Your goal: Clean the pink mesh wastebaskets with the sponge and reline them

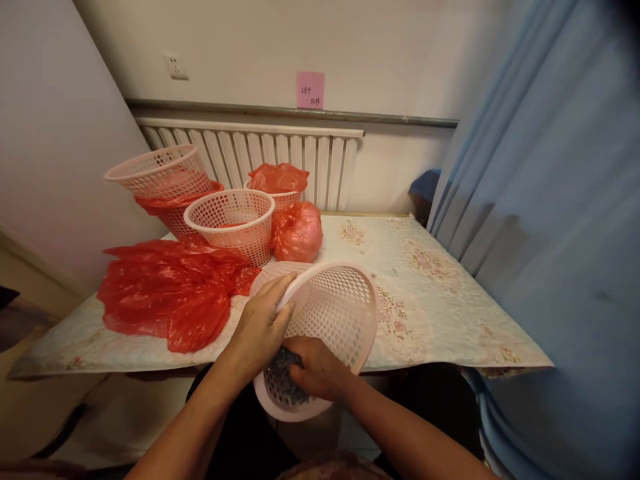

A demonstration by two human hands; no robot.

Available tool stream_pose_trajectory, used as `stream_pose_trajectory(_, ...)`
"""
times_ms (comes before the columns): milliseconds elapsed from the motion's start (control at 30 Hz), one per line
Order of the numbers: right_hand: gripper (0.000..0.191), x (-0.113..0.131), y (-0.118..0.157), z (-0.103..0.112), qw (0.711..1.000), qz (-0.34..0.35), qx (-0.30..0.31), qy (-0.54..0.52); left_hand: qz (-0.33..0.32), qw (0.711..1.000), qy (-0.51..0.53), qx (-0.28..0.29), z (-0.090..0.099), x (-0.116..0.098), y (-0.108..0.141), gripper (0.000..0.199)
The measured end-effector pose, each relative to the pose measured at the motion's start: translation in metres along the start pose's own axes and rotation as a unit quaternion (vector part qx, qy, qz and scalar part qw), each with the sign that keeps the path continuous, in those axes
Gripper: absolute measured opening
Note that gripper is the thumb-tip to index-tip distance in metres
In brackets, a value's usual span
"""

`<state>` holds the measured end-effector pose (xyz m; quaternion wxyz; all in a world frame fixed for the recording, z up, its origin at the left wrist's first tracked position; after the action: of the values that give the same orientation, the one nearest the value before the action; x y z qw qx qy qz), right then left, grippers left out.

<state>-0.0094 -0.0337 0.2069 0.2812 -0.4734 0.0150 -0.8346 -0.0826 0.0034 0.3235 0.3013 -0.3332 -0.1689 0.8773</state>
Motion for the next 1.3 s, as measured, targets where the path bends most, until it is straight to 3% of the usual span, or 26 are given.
stream_pose_trajectory(133,0.039,-0.002,0.003,0.0,0.997,-0.016,-0.038,-0.072,-0.012,0.999,-0.008,0.033,-0.01,-0.004,-0.001,0.043)
stream_pose_trajectory(233,0.043,-0.01,0.002,0.016,0.982,-0.039,-0.077,-0.168,-0.025,0.998,-0.013,0.06,-0.018,-0.009,0.004,0.043)
stream_pose_trajectory(333,0.038,-0.021,-0.001,0.045,0.95,-0.068,-0.176,-0.249,-0.036,0.995,-0.011,0.09,-0.023,-0.014,0.009,0.041)
stream_pose_trajectory(433,0.038,-0.03,-0.003,0.063,0.895,-0.093,-0.244,-0.362,-0.05,0.994,-0.012,0.097,-0.024,-0.014,0.014,0.041)
stream_pose_trajectory(533,0.042,-0.03,-0.005,0.066,0.813,-0.091,-0.267,-0.51,-0.05,0.996,-0.02,0.071,-0.022,-0.006,0.024,0.045)
stream_pose_trajectory(633,0.047,-0.029,-0.005,0.071,0.748,-0.076,-0.298,-0.588,0.001,1.0,-0.019,0.014,-0.027,0.012,0.047,0.051)
stream_pose_trajectory(800,0.048,-0.032,-0.007,0.081,0.717,-0.069,-0.343,-0.603,0.136,0.987,0.004,-0.086,-0.056,0.046,0.104,0.065)
stream_pose_trajectory(900,0.046,-0.034,-0.01,0.074,0.731,-0.07,-0.346,-0.584,0.125,0.983,0.024,-0.133,-0.068,0.056,0.12,0.063)
stream_pose_trajectory(967,0.047,-0.036,-0.01,0.062,0.76,-0.084,-0.335,-0.551,0.117,0.979,0.043,-0.163,-0.068,0.06,0.12,0.061)
stream_pose_trajectory(1100,0.056,-0.034,-0.006,0.03,0.882,-0.124,-0.254,-0.376,0.101,0.979,0.073,-0.159,-0.062,0.055,0.106,0.059)
stream_pose_trajectory(1167,0.057,-0.028,-0.002,0.018,0.936,-0.107,-0.211,-0.261,0.106,0.979,0.082,-0.157,-0.059,0.052,0.1,0.057)
stream_pose_trajectory(1300,0.055,-0.012,0.009,0.001,0.992,-0.005,-0.113,-0.052,0.138,0.972,0.081,-0.175,-0.048,0.051,0.092,0.054)
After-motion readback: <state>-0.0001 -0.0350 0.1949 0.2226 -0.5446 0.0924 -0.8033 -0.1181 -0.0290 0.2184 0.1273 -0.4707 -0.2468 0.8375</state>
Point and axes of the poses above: each hand's wrist, its own y-axis away from the middle knuckle, its own z-axis out of the back of the hand, x = y × z, the point moved 7 cm from there along -y, towards the middle knuckle, and after that the axes turned 5 degrees about -y, right-handed, at the moved point
